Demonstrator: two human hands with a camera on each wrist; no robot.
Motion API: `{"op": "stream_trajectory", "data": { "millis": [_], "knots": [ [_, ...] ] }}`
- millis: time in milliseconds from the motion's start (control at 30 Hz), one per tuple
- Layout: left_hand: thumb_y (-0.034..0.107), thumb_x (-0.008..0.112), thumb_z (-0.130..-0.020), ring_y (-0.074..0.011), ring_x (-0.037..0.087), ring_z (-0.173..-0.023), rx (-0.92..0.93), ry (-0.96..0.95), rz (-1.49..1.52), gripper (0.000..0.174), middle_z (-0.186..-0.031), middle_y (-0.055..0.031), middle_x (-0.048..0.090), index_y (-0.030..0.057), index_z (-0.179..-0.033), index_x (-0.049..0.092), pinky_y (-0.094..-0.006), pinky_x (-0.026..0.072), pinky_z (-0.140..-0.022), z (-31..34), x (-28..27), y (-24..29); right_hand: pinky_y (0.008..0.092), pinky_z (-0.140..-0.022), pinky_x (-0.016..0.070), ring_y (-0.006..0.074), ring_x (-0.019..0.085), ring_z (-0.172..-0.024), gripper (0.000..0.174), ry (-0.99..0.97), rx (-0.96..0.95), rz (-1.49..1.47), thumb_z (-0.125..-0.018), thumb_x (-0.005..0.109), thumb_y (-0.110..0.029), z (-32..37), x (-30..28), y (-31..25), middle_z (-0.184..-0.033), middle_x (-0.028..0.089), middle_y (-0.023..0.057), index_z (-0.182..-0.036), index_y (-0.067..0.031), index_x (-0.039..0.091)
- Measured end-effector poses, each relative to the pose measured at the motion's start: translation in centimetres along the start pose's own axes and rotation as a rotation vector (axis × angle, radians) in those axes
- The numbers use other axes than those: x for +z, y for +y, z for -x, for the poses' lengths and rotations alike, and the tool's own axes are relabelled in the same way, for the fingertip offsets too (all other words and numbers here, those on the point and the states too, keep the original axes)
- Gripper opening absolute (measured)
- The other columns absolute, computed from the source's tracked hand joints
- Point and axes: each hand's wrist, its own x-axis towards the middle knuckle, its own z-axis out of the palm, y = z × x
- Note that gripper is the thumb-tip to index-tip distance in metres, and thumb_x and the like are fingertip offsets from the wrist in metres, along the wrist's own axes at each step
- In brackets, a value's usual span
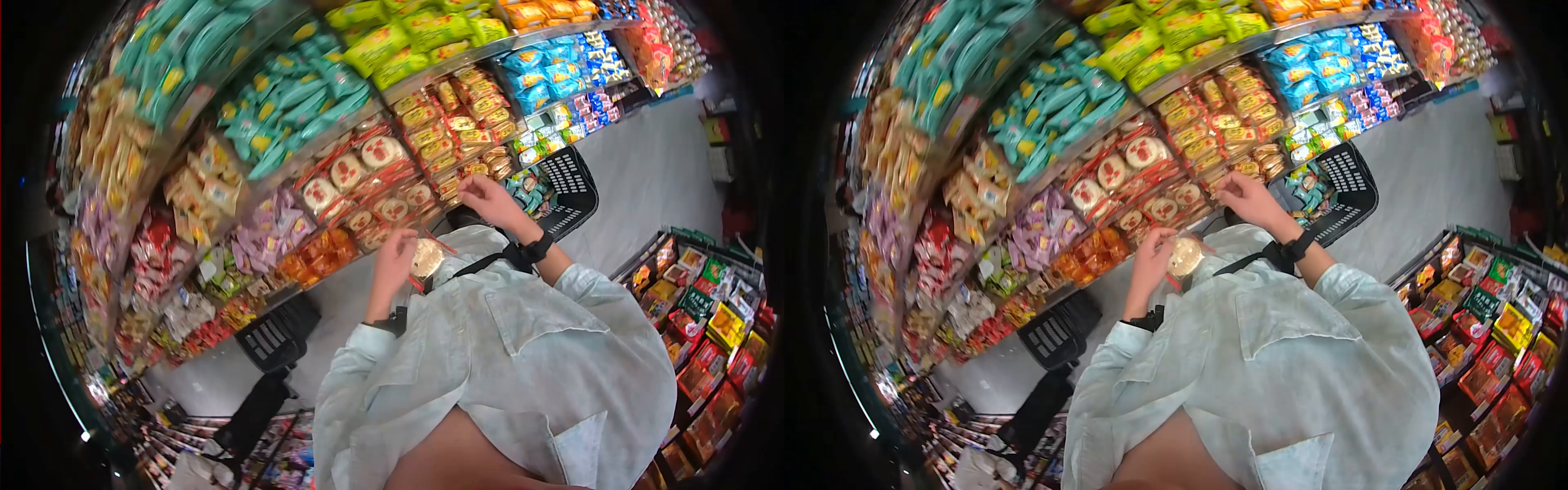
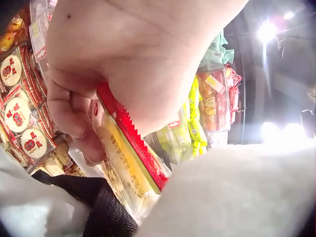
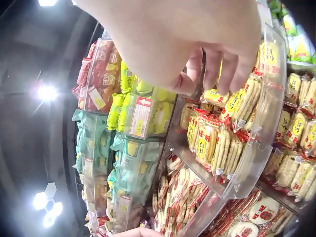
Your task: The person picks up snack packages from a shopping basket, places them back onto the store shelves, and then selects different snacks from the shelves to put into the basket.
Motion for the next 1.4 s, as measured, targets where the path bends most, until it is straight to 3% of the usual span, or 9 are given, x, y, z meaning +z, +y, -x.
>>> {"op": "stream_trajectory", "data": {
  "millis": [267,367,500,700,900,1000,1100,1133,1400],
  "knots": [
    [0.01,0.06,-0.103,-0.0146,0.066,-0.096,-0.006,-0.009,0.363,0.023,-0.105,-0.0069,0.071,0.0003,-0.124,0.063,-0.029,0.0532,-0.084,6.0,-0.9,-11.5,0.0438,-0.088,0.0561,0.0367,0.073,-0.104,0.054,-0.366,0.066,0.389,-0.093,0.073,-0.031,10.9,13.5,-2.4,-0.114,0.074,0.0205,-0.137,-0.0043,0.058],
    [0.012,0.06,-0.104,-0.0139,0.067,-0.095,-0.049,-0.044,0.426,0.024,-0.106,-0.0078,0.071,0.0005,-0.125,0.062,-0.0287,0.0541,-0.083,9.2,-1.4,-10.9,0.0446,-0.09,0.0559,0.0412,0.071,-0.105,0.057,-0.329,-0.016,0.371,-0.09,0.074,-0.029,13.0,14.8,-2.0,-0.112,0.072,0.0232,-0.137,-0.0035,0.058],
    [0.019,0.063,-0.105,-0.0144,0.068,-0.096,-0.104,-0.099,0.525,0.029,-0.108,-0.0085,0.071,0.0,-0.127,0.06,-0.0291,0.055,-0.083,11.9,-1.4,-11.6,0.0393,-0.088,0.0582,0.0325,0.074,-0.1,0.045,-0.296,-0.088,0.454,-0.091,0.074,-0.015,14.3,14.9,-1.7,-0.112,0.074,0.0181,-0.133,-0.003,0.061],
    [0.017,0.062,-0.106,-0.0163,0.069,-0.101,-0.036,-0.112,0.326,0.029,-0.109,-0.0089,0.071,-0.0015,-0.128,0.059,-0.0311,0.057,-0.086,14.2,-0.9,-11.6,0.0367,-0.086,0.0578,0.0253,0.074,-0.098,0.04,-0.186,-0.078,0.371,-0.094,0.072,-0.014,17.3,14.7,-1.8,-0.107,0.074,0.0146,-0.131,-0.0033,0.061],
    [0.017,0.067,-0.102,-0.0184,0.072,-0.091,0.018,-0.124,0.357,0.027,-0.108,-0.0082,0.072,0.0,-0.123,0.062,-0.033,0.0567,-0.082,16.2,2.6,-8.9,0.0314,-0.081,0.0558,0.0139,0.069,-0.091,0.034,-0.113,-0.043,0.211,-0.099,0.069,-0.015,21.6,11.3,0.2,-0.104,0.072,0.0086,-0.13,-0.0032,0.06],
    [0.018,0.069,-0.102,-0.0097,0.066,-0.092,0.025,-0.101,0.155,0.023,-0.101,-0.0021,0.07,0.0023,-0.118,0.063,-0.0281,0.0545,-0.082,17.0,6.2,-11.2,0.0308,-0.081,0.0557,0.0123,0.068,-0.089,0.033,-0.076,0.023,0.121,-0.098,0.072,-0.017,24.4,8.7,3.0,-0.099,0.073,0.008,-0.127,-0.0035,0.063],
    [0.017,0.07,-0.099,-0.0116,0.068,-0.086,0.027,-0.106,-0.104,0.024,-0.099,-0.0048,0.072,0.0029,-0.117,0.062,-0.0289,0.0554,-0.079,19.9,9.9,-9.2,0.0298,-0.081,0.0557,0.0099,0.067,-0.091,0.032,-0.067,0.018,-0.047,-0.095,0.076,-0.014,27.4,6.2,7.7,-0.097,0.073,0.0048,-0.123,-0.002,0.066],
    [0.026,0.072,-0.096,-0.0253,0.074,-0.087,0.029,-0.102,-0.188,0.028,-0.1,-0.0141,0.074,0.0067,-0.114,0.063,-0.0378,0.0562,-0.078,21.2,11.2,-7.9,0.0297,-0.081,0.0558,0.0102,0.067,-0.091,0.032,-0.092,0.018,-0.069,-0.095,0.076,-0.013,28.6,5.2,9.0,-0.098,0.073,0.0041,-0.123,-0.0019,0.066],
    [0.028,0.065,-0.1,-0.0264,0.074,-0.079,-0.046,-0.302,-0.436,0.031,-0.084,-0.0107,0.074,0.0113,-0.125,0.066,-0.038,0.0547,-0.072,25.3,14.9,-4.4,0.0275,-0.078,0.055,0.0089,0.065,-0.084,0.022,-0.198,0.066,-0.012,-0.088,0.082,-0.005,35.9,0.5,12.7,-0.095,0.071,0.0006,-0.106,-0.0033,0.069]
  ]
}}
